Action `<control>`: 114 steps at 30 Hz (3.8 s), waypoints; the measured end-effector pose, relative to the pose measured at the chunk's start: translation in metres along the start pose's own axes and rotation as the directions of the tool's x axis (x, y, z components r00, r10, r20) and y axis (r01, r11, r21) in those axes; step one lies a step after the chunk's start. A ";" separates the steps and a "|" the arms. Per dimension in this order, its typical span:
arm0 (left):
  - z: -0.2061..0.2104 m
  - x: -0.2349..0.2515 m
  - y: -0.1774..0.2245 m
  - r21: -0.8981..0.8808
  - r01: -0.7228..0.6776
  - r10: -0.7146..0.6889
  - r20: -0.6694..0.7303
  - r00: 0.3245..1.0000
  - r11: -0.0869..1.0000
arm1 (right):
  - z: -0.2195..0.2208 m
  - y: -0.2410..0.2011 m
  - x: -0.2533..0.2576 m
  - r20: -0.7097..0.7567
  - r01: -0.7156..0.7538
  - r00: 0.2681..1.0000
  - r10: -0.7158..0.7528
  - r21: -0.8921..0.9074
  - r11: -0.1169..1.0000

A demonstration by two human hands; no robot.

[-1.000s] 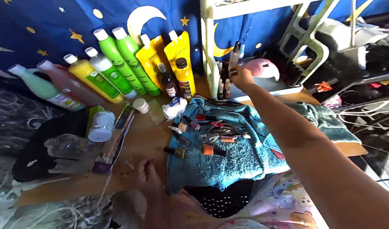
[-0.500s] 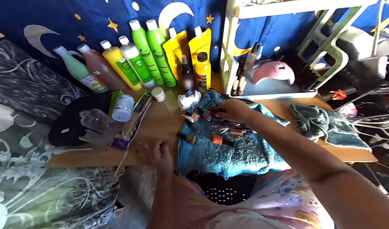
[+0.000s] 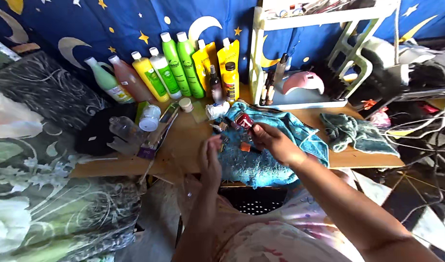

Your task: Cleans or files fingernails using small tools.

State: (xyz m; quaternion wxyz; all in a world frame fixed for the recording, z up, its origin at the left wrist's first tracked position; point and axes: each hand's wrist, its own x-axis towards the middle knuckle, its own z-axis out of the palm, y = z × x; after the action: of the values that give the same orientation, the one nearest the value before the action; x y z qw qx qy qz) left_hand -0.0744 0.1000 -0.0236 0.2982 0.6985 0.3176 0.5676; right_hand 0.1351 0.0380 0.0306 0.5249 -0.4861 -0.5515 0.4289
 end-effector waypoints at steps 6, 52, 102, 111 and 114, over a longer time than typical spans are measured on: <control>0.036 -0.005 0.063 -0.354 0.025 0.033 0.158 0.987 0.935 | 0.041 0.017 -0.060 0.201 0.143 0.970 -0.134 -0.030 0.989; 0.036 -0.040 0.067 -0.735 0.452 -0.238 0.384 0.892 0.506 | 0.033 0.041 -0.134 0.064 0.428 0.869 -0.491 -0.594 0.681; 0.045 -0.049 0.067 -0.682 0.595 -0.348 0.484 0.803 0.425 | 0.037 0.051 -0.135 0.075 0.282 0.956 -0.282 -0.486 0.827; 0.041 -0.046 0.056 -0.657 0.559 -0.401 0.394 0.827 0.507 | 0.046 0.057 -0.131 0.077 0.201 0.979 -0.189 -0.508 0.838; 0.041 -0.044 0.053 -0.618 0.555 -0.437 0.350 0.829 0.557 | 0.041 0.047 -0.130 0.007 0.324 0.934 -0.356 -0.435 0.840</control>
State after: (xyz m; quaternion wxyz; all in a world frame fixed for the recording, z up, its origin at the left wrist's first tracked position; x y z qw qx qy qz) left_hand -0.0358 0.0308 -0.0164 0.7103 0.4561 0.2391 0.4799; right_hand 0.0951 -0.0817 -0.0397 0.4925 -0.4995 -0.6899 0.1786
